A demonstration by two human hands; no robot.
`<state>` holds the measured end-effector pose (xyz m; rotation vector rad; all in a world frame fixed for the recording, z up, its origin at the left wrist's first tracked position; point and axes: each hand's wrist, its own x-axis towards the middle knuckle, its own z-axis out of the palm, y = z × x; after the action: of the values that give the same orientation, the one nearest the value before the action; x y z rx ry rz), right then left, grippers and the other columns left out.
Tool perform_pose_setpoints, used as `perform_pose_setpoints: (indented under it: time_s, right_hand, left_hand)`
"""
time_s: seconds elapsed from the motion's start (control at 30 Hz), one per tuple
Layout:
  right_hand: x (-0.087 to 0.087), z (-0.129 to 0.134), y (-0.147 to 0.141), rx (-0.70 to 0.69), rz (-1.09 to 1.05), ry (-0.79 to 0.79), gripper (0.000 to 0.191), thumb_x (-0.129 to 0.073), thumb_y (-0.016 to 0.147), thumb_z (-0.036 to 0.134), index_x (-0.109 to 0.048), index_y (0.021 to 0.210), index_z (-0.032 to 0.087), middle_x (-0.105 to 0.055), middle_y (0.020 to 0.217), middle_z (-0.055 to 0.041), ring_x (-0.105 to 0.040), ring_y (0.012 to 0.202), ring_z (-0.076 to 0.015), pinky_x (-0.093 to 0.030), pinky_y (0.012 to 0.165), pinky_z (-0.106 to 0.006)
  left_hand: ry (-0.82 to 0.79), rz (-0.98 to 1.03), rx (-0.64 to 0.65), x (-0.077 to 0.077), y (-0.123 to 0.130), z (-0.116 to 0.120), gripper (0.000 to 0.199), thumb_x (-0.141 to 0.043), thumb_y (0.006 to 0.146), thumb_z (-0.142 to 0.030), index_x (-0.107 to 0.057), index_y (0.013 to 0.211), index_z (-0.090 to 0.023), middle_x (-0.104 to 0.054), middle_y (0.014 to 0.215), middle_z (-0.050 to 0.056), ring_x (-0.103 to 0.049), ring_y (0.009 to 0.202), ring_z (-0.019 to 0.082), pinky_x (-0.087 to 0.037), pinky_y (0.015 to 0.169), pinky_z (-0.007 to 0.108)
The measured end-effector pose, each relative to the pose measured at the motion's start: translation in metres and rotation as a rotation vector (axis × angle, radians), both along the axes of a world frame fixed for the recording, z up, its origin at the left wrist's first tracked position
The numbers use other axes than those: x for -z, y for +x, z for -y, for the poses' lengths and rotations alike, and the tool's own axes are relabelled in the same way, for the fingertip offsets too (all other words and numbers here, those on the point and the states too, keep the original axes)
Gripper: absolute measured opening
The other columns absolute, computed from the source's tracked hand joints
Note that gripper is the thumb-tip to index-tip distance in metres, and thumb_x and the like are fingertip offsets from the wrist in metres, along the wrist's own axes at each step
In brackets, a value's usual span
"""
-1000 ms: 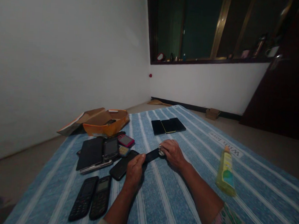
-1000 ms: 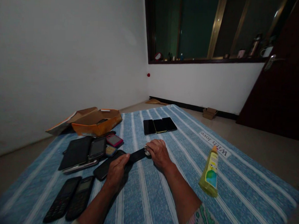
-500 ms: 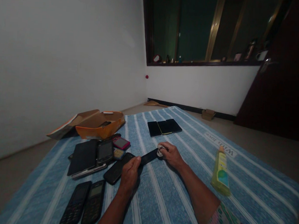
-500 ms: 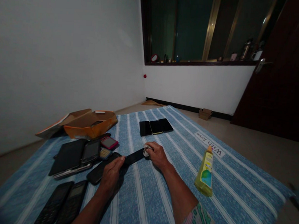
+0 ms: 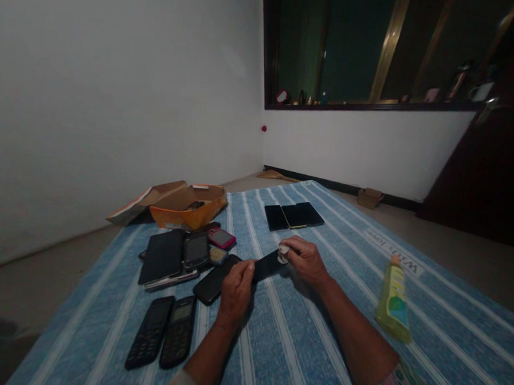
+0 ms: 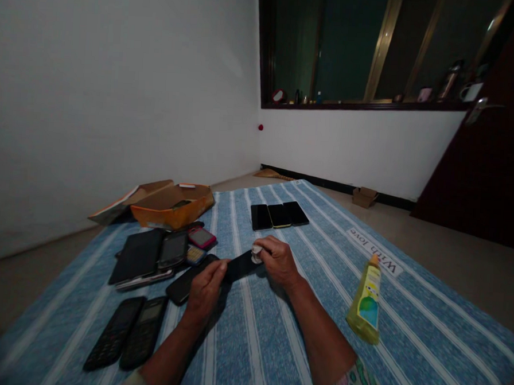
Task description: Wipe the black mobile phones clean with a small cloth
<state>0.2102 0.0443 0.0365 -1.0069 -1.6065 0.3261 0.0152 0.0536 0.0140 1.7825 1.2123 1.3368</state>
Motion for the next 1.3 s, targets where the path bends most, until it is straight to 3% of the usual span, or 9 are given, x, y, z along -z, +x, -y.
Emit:
perform_pose_setpoints:
  time_s: [0.1,0.23,0.4,0.6,0.7,0.87,1.03,1.17,1.3]
  right_hand:
    - [0.0,0.004,-0.001,-0.032,0.032,-0.021,0.018,-0.054,0.087,0.024,-0.072,0.086,0.02,-0.066,0.08,-0.0032,-0.063,0.077,-0.0173,-0.049,0.072,-0.029]
    - [0.002,0.008,-0.001,-0.049,0.052,-0.028,0.018,-0.055,0.088,0.025,-0.072,0.088,0.02,-0.067,0.082,-0.0037,-0.064,0.078,-0.0179,-0.049,0.073,-0.03]
    - [0.009,0.007,0.004,-0.045,0.092,-0.04,0.02,-0.055,0.089,0.028,-0.072,0.096,0.021,-0.07,0.088,-0.0058,-0.066,0.083,-0.0201,-0.051,0.076,-0.033]
    - [0.018,0.007,0.009,-0.084,0.289,0.005,0.021,-0.051,0.091,0.027,-0.07,0.1,0.022,-0.069,0.093,-0.0091,-0.064,0.088,-0.0233,-0.051,0.079,-0.036]
    - [0.02,0.009,0.01,-0.117,0.335,-0.067,0.022,-0.05,0.092,0.029,-0.071,0.095,0.022,-0.068,0.089,-0.008,-0.063,0.084,-0.0221,-0.05,0.076,-0.035]
    - [0.021,0.009,0.019,-0.143,0.27,-0.207,0.023,-0.053,0.088,0.031,-0.073,0.095,0.023,-0.069,0.089,-0.0056,-0.065,0.084,-0.021,-0.05,0.077,-0.033]
    - [0.025,0.008,0.026,-0.083,0.117,-0.317,0.027,-0.059,0.081,0.037,-0.077,0.094,0.022,-0.073,0.092,-0.0072,-0.067,0.085,-0.0241,-0.051,0.079,-0.036]
    - [0.031,0.007,0.027,-0.05,-0.032,-0.425,0.03,-0.064,0.074,0.039,-0.077,0.091,0.018,-0.073,0.082,-0.0064,-0.066,0.075,-0.0234,-0.051,0.067,-0.033]
    - [0.035,0.007,0.026,-0.103,-0.083,-0.523,0.032,-0.065,0.075,0.041,-0.075,0.091,0.016,-0.069,0.07,-0.0044,-0.062,0.063,-0.0196,-0.045,0.054,-0.028]
  left_hand:
    - [0.178,-0.114,-0.022,-0.003,0.002,0.005,0.029,-0.05,0.088,-0.041,-0.07,0.09,-0.02,-0.073,0.096,0.009,-0.063,0.095,0.025,-0.048,0.09,0.039]
    - [0.302,-0.236,-0.04,-0.004,0.005,0.012,0.031,-0.043,0.094,-0.036,-0.067,0.086,-0.019,-0.071,0.087,0.009,-0.061,0.088,0.023,-0.048,0.085,0.038]
    - [0.294,-0.341,-0.064,0.002,0.01,0.014,0.035,-0.038,0.098,-0.032,-0.064,0.079,-0.019,-0.066,0.077,0.006,-0.059,0.078,0.02,-0.047,0.075,0.032]
    - [0.33,-0.461,-0.137,0.009,0.016,0.016,0.035,-0.041,0.098,-0.027,-0.063,0.072,-0.019,-0.064,0.071,0.005,-0.057,0.071,0.018,-0.043,0.069,0.031]
    - [0.352,-0.481,-0.154,0.01,0.018,0.018,0.032,-0.044,0.097,-0.026,-0.062,0.072,-0.019,-0.064,0.071,0.005,-0.057,0.072,0.019,-0.042,0.069,0.031]
    - [0.342,-0.52,-0.156,0.01,0.021,0.021,0.029,-0.047,0.096,-0.024,-0.061,0.072,-0.02,-0.063,0.071,0.004,-0.057,0.073,0.019,-0.043,0.07,0.032]
    - [0.33,-0.546,-0.173,0.01,0.022,0.022,0.027,-0.049,0.096,-0.024,-0.062,0.073,-0.02,-0.064,0.073,0.005,-0.057,0.073,0.019,-0.042,0.07,0.032]
    - [0.327,-0.542,-0.184,0.009,0.022,0.023,0.027,-0.05,0.095,-0.023,-0.061,0.072,-0.019,-0.064,0.071,0.005,-0.056,0.073,0.019,-0.042,0.069,0.032]
    - [0.311,-0.516,-0.181,0.009,0.022,0.022,0.024,-0.052,0.094,-0.022,-0.062,0.072,-0.018,-0.064,0.071,0.005,-0.057,0.072,0.019,-0.042,0.069,0.031]
